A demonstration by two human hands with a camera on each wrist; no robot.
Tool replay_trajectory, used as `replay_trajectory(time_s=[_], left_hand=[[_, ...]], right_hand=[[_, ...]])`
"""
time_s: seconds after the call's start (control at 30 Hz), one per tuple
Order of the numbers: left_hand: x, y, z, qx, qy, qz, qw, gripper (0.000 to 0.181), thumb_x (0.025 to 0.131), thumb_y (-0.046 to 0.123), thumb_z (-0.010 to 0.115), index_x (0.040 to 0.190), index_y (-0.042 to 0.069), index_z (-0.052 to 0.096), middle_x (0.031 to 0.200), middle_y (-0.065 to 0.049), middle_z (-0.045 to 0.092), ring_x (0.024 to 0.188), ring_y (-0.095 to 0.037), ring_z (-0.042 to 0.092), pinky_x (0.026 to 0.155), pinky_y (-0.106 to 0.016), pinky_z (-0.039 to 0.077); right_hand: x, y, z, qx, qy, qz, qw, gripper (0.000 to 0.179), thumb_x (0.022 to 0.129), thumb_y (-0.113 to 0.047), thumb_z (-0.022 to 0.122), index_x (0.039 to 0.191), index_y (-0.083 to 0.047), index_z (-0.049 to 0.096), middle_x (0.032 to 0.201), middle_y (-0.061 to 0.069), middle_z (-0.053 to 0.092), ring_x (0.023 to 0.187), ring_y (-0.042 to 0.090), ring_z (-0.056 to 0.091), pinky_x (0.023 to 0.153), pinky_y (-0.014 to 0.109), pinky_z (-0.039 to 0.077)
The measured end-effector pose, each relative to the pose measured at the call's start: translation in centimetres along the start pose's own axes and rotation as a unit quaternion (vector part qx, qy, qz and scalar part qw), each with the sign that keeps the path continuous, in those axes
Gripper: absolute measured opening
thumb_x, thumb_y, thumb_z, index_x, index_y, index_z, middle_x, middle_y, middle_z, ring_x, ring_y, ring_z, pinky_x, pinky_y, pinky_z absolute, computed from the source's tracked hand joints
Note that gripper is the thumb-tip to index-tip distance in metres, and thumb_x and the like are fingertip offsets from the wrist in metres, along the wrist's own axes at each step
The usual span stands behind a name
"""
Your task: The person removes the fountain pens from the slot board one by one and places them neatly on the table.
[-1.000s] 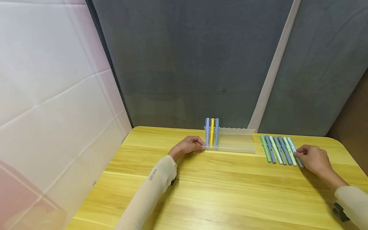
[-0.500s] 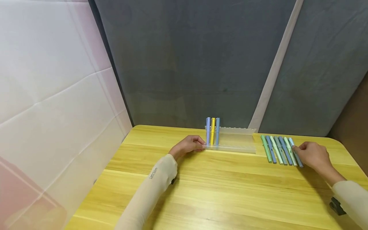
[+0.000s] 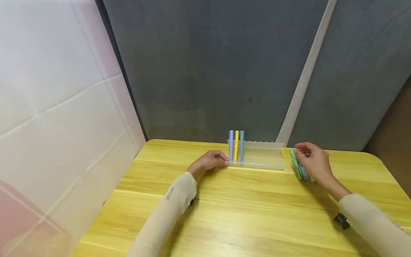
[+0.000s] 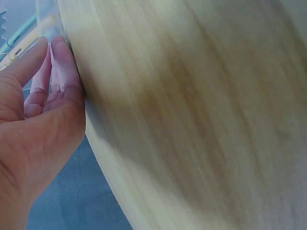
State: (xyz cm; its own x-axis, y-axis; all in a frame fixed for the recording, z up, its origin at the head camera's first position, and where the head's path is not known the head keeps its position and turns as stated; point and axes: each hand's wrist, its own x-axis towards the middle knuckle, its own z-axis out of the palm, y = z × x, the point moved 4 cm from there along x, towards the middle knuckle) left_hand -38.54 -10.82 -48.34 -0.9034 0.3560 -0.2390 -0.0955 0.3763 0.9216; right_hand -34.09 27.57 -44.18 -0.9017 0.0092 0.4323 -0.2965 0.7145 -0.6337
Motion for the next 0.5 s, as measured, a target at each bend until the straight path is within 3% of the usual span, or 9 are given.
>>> replay_trajectory(time_s=[0.07, 0.13, 0.37, 0.5], left_hand=[[0.0, -0.1, 0.1, -0.002, -0.001, -0.001, 1.0, 0.013, 0.099, 0.006, 0.072, 0.111, 0.001, 0.07, 0.094, -0.002, 0.071, 0.086, -0.013, 0.067, 0.083, -0.023, 0.06], [0.0, -0.2, 0.2, -0.005, -0.005, -0.004, 1.0, 0.013, 0.099, 0.006, 0.072, 0.111, 0.001, 0.07, 0.095, -0.003, 0.071, 0.086, -0.013, 0.067, 0.083, -0.023, 0.06], [0.0, -0.9, 0.4, -0.011, -0.007, -0.012, 0.9998, 0.013, 0.099, 0.007, 0.072, 0.111, 0.001, 0.07, 0.096, -0.003, 0.073, 0.086, -0.011, 0.067, 0.083, -0.023, 0.06], [-0.1, -0.9, 0.3, -0.017, -0.003, -0.011, 0.9998, 0.013, 0.099, 0.005, 0.071, 0.111, 0.0, 0.069, 0.095, -0.003, 0.072, 0.086, -0.012, 0.068, 0.085, -0.025, 0.061]], right_hand=[[-0.1, -0.7, 1.1, 0.025, -0.008, 0.001, 0.9996, 0.028, 0.105, -0.026, 0.066, 0.121, -0.004, 0.074, 0.109, 0.016, 0.077, 0.087, -0.019, 0.052, 0.077, -0.001, 0.041], [-0.2, -1.3, 2.3, 0.044, -0.017, 0.004, 0.9989, 0.028, 0.105, -0.027, 0.067, 0.121, -0.005, 0.074, 0.11, 0.016, 0.077, 0.088, -0.019, 0.054, 0.078, 0.0, 0.043], [0.1, -3.4, 6.4, 0.079, -0.055, 0.014, 0.9953, 0.027, 0.105, -0.028, 0.067, 0.123, -0.008, 0.075, 0.113, 0.013, 0.078, 0.1, 0.02, 0.073, 0.083, 0.011, 0.052], [0.7, -4.6, 8.7, 0.107, -0.059, 0.028, 0.9921, 0.025, 0.104, -0.026, 0.07, 0.12, -0.008, 0.077, 0.11, 0.013, 0.079, 0.096, 0.019, 0.073, 0.082, 0.016, 0.053]])
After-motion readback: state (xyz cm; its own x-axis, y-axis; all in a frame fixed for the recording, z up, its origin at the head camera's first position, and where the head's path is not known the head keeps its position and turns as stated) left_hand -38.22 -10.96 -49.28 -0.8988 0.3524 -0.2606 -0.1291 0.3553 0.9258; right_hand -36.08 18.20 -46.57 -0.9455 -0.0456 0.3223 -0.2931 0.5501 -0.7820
